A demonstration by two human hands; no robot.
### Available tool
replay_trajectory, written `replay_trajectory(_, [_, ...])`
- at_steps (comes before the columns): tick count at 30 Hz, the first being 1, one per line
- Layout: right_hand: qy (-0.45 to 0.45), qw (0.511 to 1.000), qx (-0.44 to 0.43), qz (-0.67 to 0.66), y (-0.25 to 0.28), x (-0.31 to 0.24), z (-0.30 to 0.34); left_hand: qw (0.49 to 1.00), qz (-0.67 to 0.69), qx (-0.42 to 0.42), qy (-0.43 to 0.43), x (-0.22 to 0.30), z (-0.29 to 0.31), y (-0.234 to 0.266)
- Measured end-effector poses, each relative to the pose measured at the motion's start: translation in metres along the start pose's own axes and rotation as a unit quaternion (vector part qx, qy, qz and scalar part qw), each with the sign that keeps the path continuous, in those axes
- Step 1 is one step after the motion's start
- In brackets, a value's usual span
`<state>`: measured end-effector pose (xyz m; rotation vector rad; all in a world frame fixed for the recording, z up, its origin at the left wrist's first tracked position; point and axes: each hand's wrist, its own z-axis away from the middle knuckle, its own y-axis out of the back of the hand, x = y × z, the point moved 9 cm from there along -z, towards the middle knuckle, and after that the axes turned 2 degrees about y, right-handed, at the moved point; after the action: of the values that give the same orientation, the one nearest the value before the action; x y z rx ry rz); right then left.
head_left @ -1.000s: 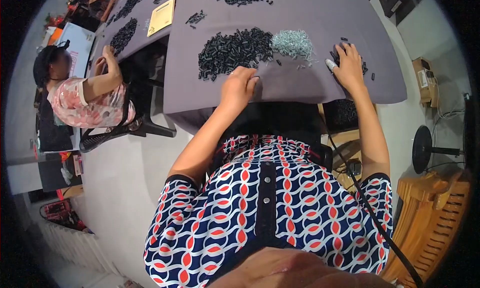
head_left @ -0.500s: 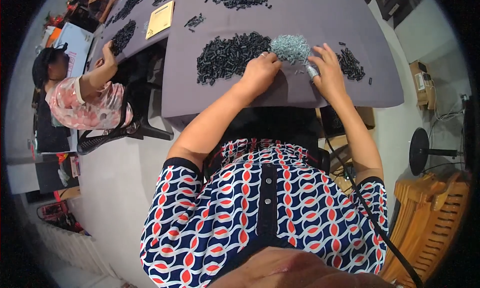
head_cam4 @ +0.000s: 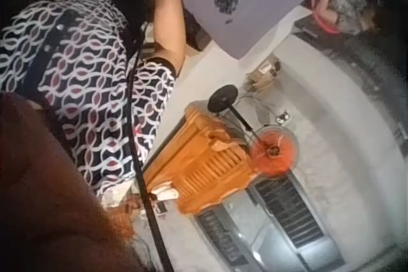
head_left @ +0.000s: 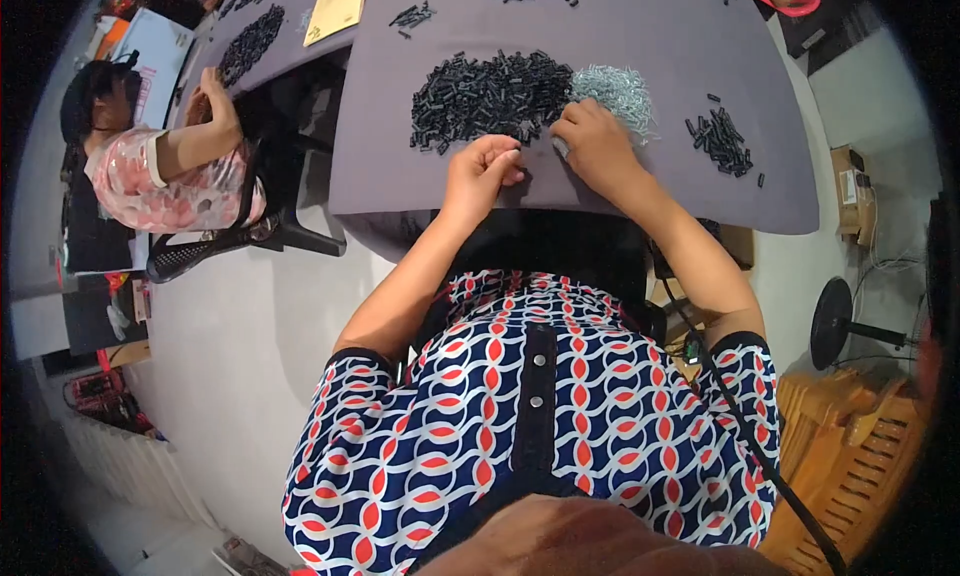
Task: The recorder is sorting small black and silver mechanical components into piles on a workbench.
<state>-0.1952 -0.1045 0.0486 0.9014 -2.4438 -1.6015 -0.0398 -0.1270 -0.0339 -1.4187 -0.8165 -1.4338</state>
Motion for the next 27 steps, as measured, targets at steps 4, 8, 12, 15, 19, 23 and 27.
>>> replay_trajectory(4, [-0.017,0.999,-0.006,0.035,-0.005,0.007,-0.004,1.000,0.005,-0.006,0.010,0.001,0.002,-0.001])
replay_trajectory(8, [-0.042,0.998,-0.034,0.031,-0.006,0.012,-0.003,0.998,-0.058,0.004,-0.019,0.007,0.005,-0.007])
replay_trajectory(12, [-0.043,0.999,-0.020,-0.023,0.007,0.000,0.003,0.985,-0.153,0.014,-0.080,0.025,0.008,-0.012])
replay_trajectory(15, [-0.134,0.972,-0.043,-0.188,0.008,0.012,0.010,0.943,-0.271,0.023,-0.192,0.050,0.007,-0.026])
replay_trajectory(19, [-0.190,0.952,-0.031,-0.238,0.006,0.033,0.022,0.858,-0.425,0.015,-0.289,0.063,-0.003,-0.052])
replay_trajectory(23, [-0.170,0.957,-0.016,-0.234,0.011,0.033,0.029,0.810,-0.495,0.045,-0.310,0.068,-0.021,-0.049])
replay_trajectory(27, [-0.175,0.959,0.002,-0.223,0.013,0.032,0.034,0.760,-0.548,0.098,-0.335,0.097,-0.029,-0.043])
